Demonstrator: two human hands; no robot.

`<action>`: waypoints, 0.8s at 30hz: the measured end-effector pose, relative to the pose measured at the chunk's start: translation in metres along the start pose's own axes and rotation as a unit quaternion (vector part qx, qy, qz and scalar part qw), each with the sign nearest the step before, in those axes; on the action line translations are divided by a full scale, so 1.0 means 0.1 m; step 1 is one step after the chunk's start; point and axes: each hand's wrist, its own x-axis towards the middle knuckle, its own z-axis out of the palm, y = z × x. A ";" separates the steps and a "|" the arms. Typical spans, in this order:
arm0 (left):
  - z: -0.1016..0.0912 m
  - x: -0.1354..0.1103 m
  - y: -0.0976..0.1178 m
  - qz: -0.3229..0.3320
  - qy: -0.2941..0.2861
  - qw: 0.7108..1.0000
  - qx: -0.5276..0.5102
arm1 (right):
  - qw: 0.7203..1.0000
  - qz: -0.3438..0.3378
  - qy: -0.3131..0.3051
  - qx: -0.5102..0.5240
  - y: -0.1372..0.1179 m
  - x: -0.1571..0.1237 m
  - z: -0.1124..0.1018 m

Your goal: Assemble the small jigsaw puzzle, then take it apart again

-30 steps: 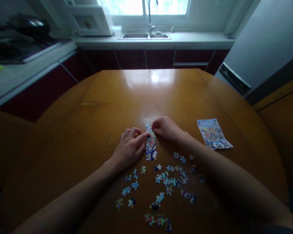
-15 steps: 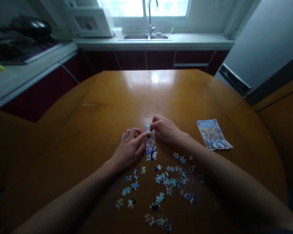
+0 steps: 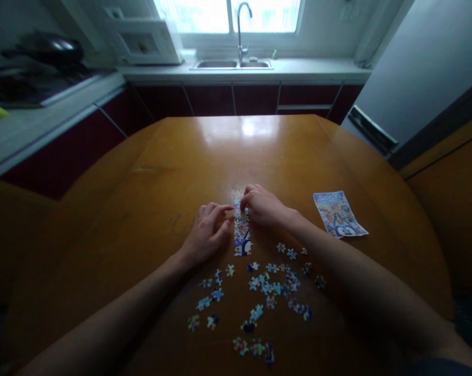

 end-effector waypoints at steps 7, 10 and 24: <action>0.04 0.01 -0.07 -0.023 0.069 0.996 -0.053 | 0.969 0.094 0.211 0.092 0.00 -0.32 -0.29; 0.04 0.01 -0.08 -0.017 0.073 0.996 -0.055 | 0.966 0.113 0.216 0.088 -0.07 -0.66 -0.35; 0.02 -0.03 -0.03 0.012 0.043 0.999 -0.004 | 0.948 0.155 0.265 0.080 -0.26 -1.44 -0.18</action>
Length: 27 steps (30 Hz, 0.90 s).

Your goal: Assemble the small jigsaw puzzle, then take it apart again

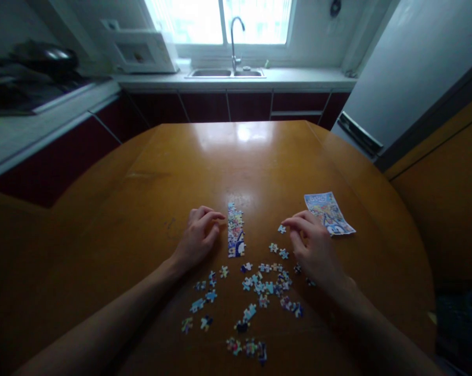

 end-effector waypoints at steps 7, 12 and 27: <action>-0.01 0.00 0.01 -0.007 -0.007 1.000 -0.008 | 0.999 -0.031 0.031 0.007 0.00 -0.06 -0.03; -0.03 0.00 0.01 -0.013 -0.008 1.000 -0.010 | 0.998 -0.039 0.055 -0.014 0.00 -0.06 -0.07; -0.03 0.00 0.02 -0.012 0.000 1.000 -0.014 | 0.997 -0.044 0.067 -0.019 0.01 -0.02 -0.09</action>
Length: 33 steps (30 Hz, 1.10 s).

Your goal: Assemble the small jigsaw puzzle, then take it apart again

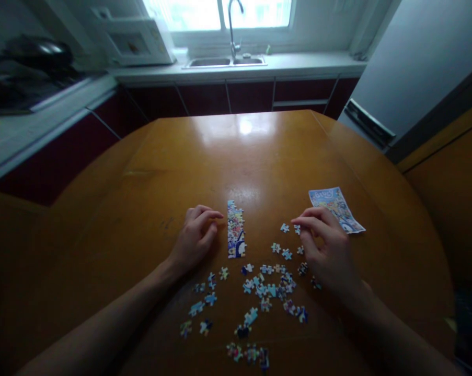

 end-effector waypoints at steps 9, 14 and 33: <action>0.01 0.01 0.00 0.002 0.006 1.000 0.002 | 1.000 0.003 -0.008 0.018 0.00 -0.03 0.06; 0.02 0.01 -0.02 0.005 0.014 1.000 0.006 | 1.000 -0.001 -0.004 0.019 0.01 -0.04 0.09; 0.03 0.01 -0.02 -0.003 0.023 1.000 -0.010 | 0.999 -0.029 -0.023 0.032 -0.03 -0.12 0.18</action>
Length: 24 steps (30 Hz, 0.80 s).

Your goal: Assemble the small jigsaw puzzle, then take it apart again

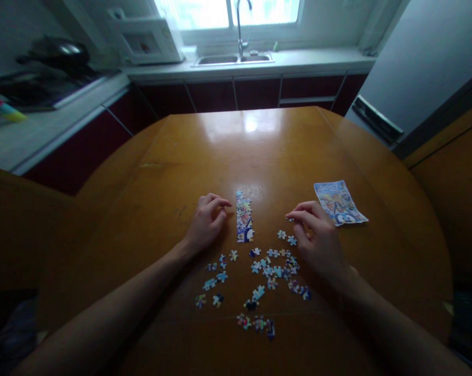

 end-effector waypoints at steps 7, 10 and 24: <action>0.02 -0.01 -0.02 0.005 0.007 1.000 -0.009 | 1.000 -0.025 -0.015 0.009 -0.16 -0.10 0.13; 0.02 -0.01 -0.02 0.004 0.007 1.000 -0.010 | 0.999 -0.039 -0.029 0.017 -0.21 -0.13 0.16; 0.02 0.01 -0.03 0.005 0.006 1.000 -0.011 | 0.993 -0.046 -0.104 -0.037 -0.08 0.01 -0.01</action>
